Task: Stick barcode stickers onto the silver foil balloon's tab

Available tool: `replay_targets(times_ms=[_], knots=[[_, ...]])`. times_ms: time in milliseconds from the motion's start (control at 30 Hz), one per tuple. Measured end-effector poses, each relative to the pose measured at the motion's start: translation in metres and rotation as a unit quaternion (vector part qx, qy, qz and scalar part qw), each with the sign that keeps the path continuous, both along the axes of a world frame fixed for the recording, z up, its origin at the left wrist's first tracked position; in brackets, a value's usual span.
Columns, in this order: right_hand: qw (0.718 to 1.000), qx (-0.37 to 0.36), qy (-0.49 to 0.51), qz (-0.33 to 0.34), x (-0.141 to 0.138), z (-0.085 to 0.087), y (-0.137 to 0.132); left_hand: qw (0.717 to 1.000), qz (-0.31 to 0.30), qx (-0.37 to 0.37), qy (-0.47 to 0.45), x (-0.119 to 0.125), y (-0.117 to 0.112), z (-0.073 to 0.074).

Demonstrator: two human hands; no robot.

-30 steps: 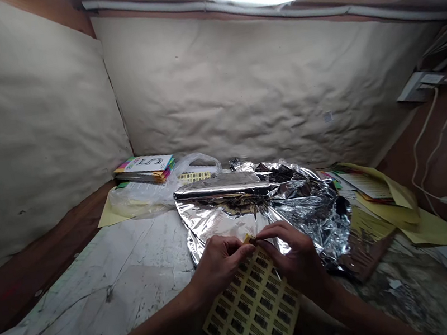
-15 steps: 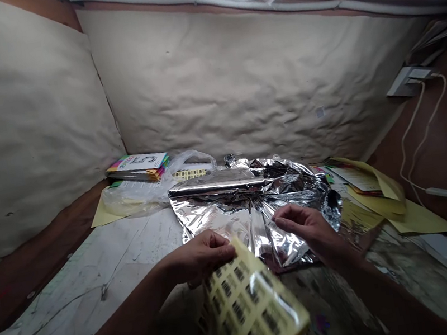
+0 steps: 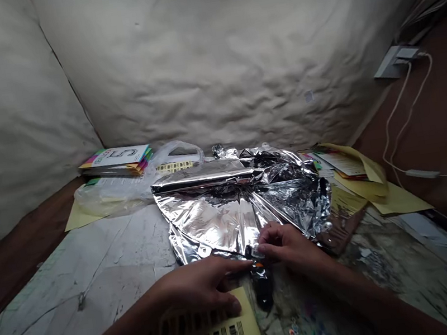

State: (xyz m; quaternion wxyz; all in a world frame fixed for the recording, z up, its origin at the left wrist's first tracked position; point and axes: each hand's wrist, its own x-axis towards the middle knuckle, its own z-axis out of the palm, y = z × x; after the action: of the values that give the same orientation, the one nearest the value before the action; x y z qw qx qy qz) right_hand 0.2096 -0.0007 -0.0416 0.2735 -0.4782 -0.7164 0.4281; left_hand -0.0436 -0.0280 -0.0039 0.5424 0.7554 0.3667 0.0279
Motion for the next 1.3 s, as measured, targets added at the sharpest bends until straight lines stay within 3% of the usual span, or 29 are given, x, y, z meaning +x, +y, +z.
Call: replay_targets(times_ms=[200,400,667,700,833,900,1067,1233,1300], knots=[[0.999,0.017,-0.039,-0.005,-0.001,0.000,-0.001,1.000,-0.009,0.014,0.003,0.003,-0.002,0.001],[0.990,0.082,-0.112,-0.016,-0.009,0.011,-0.007,1.000,-0.005,0.015,0.013,0.003,-0.002,0.001],[0.977,0.171,-0.121,-0.034,-0.002,0.007,-0.005,1.000,0.001,0.016,0.010,0.003,-0.004,0.000],[0.973,0.189,-0.131,-0.003,0.001,0.010,-0.005,1.000,-0.002,0.012,0.007,0.002,-0.003,0.000],[0.944,0.180,-0.151,0.233,0.010,0.029,-0.008,1.000,-0.020,0.000,0.001,-0.002,0.000,-0.001],[0.936,0.173,-0.150,0.268,0.012,0.033,-0.008,1.000,-0.014,-0.002,0.027,-0.005,0.001,0.000],[0.937,0.161,-0.134,0.279,0.013,0.030,-0.005,0.998,0.000,-0.001,0.069,-0.008,0.001,0.003],[0.969,0.117,-0.133,0.172,0.008,0.021,-0.004,0.998,-0.014,0.007,0.068,-0.007,0.001,0.004],[0.972,0.112,-0.127,0.161,0.005,0.018,-0.003,0.998,-0.021,0.009,0.062,-0.007,0.001,0.004]])
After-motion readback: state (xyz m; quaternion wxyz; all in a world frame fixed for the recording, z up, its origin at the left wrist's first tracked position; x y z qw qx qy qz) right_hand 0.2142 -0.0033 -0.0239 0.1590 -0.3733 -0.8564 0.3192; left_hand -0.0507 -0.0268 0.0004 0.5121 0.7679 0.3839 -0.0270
